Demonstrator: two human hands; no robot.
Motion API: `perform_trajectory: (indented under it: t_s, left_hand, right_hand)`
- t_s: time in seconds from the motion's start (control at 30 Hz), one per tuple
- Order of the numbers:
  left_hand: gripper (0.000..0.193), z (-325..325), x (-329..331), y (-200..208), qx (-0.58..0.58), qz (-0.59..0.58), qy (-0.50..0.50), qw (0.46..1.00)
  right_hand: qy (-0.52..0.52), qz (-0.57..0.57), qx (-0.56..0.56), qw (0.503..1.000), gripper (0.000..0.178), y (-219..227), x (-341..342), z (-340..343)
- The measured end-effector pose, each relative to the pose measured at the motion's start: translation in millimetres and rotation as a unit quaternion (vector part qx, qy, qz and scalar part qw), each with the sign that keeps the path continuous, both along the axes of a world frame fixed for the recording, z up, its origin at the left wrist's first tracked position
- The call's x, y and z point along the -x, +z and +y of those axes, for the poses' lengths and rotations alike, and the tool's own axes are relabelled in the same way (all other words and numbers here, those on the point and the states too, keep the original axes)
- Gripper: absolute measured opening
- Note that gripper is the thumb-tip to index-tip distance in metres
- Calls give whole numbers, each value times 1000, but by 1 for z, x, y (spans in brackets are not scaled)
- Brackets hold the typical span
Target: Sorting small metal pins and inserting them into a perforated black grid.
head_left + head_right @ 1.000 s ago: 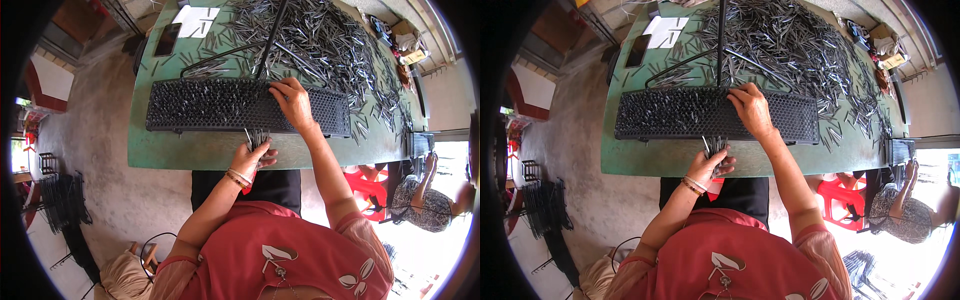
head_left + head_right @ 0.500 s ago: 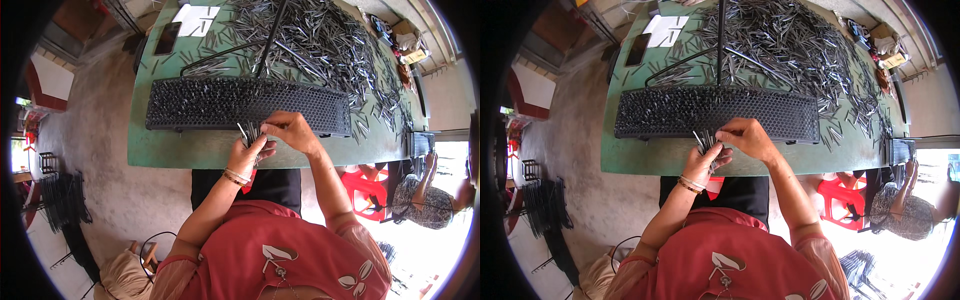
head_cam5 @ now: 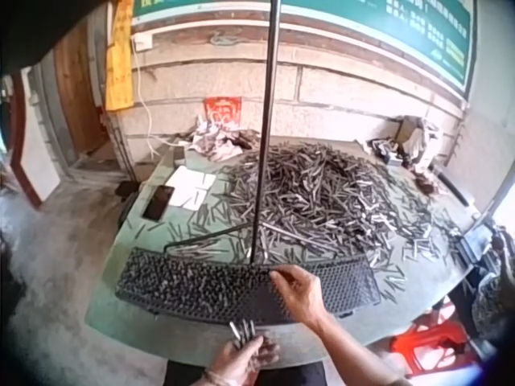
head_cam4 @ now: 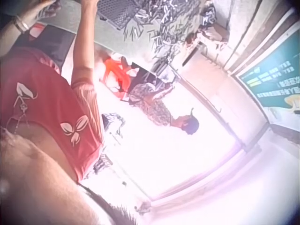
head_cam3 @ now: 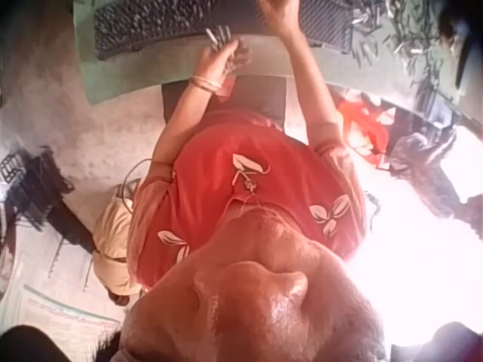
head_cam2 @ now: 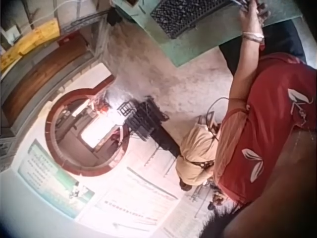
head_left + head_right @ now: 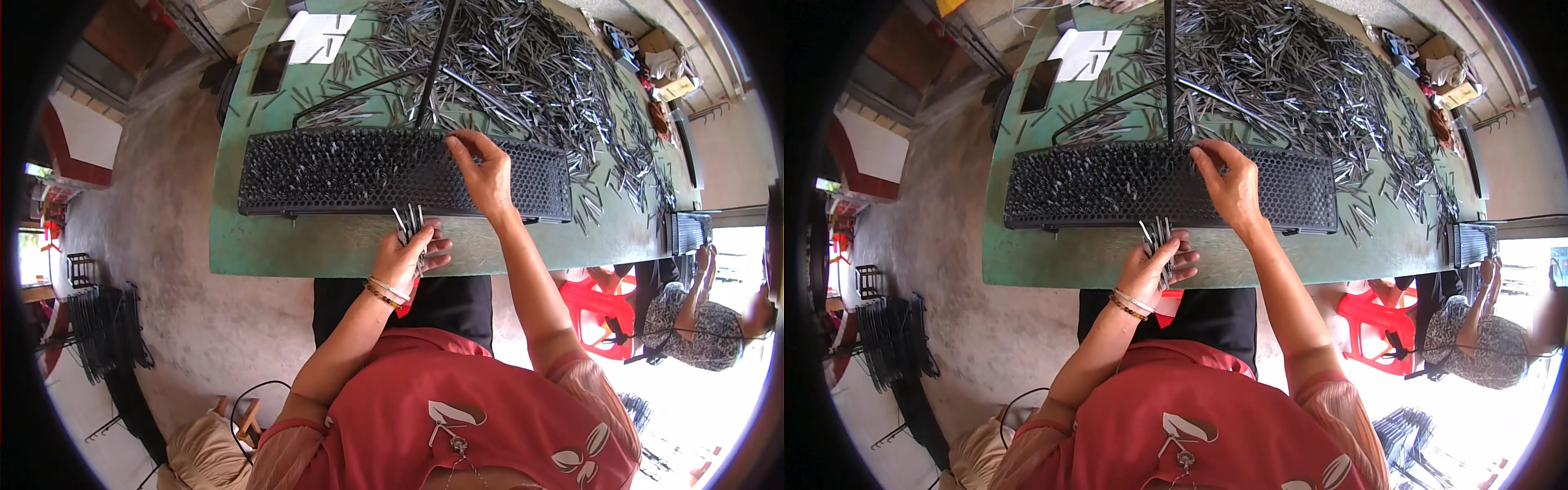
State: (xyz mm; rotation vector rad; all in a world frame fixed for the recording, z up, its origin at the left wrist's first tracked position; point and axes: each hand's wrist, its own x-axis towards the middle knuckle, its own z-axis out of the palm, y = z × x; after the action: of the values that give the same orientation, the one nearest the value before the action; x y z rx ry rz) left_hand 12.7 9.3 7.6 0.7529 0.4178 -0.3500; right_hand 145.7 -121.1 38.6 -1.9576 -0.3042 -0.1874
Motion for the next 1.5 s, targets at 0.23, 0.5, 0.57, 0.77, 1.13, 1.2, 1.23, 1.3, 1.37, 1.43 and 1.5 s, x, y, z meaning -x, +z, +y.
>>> perform_trajectory:
  t_s: [0.23, 0.5, 0.57, 0.77, 1.13, 1.2, 1.23, 1.3, 1.37, 1.43, 1.5]
  left_hand:
    - [26, 5, 1, -7, -20, 26, -30, 999]
    - [27, 7, 0, -7, 13, 17, -60, 998]
    - [27, 7, 1, -8, 13, 17, -58, 998]
    - [27, 7, 1, -8, 8, 11, -59, 998]
    - [26, 5, 1, -4, 10, 14, -70, 997]
    - [27, 4, 1, -3, 14, 14, -74, 997]
    - [27, 4, 0, -3, 14, 14, -74, 997]
    - [27, 3, 1, -3, 4, 2, -85, 996]
    - [27, 4, 1, -5, 5, -18, -91, 996]
    - [28, 3, 1, -6, 7, -38, -98, 994]
    - [25, 3, 0, -5, 47, -14, -57, 997]
  right_hand:
    - [35, -69, 48, 996, 17, -13, -9, 8]
    - [48, -150, 74, 985, 17, -19, -10, 10]
    - [37, -144, 67, 987, 16, -21, -10, 9]
    - [19, -194, 106, 975, 17, -28, -11, 8]
    - [30, -194, 102, 975, 17, -26, -5, 12]
    - [23, -186, 90, 978, 17, -25, -4, 13]
    - [16, -178, 77, 981, 16, -24, -3, 14]
    - [-4, -167, 73, 983, 17, -24, -1, 16]
    - [-24, -155, 68, 985, 17, -26, -1, 16]
    - [-7, -194, 107, 975, 16, -32, -3, 14]
    - [-11, -207, 124, 970, 15, -27, -1, 17]
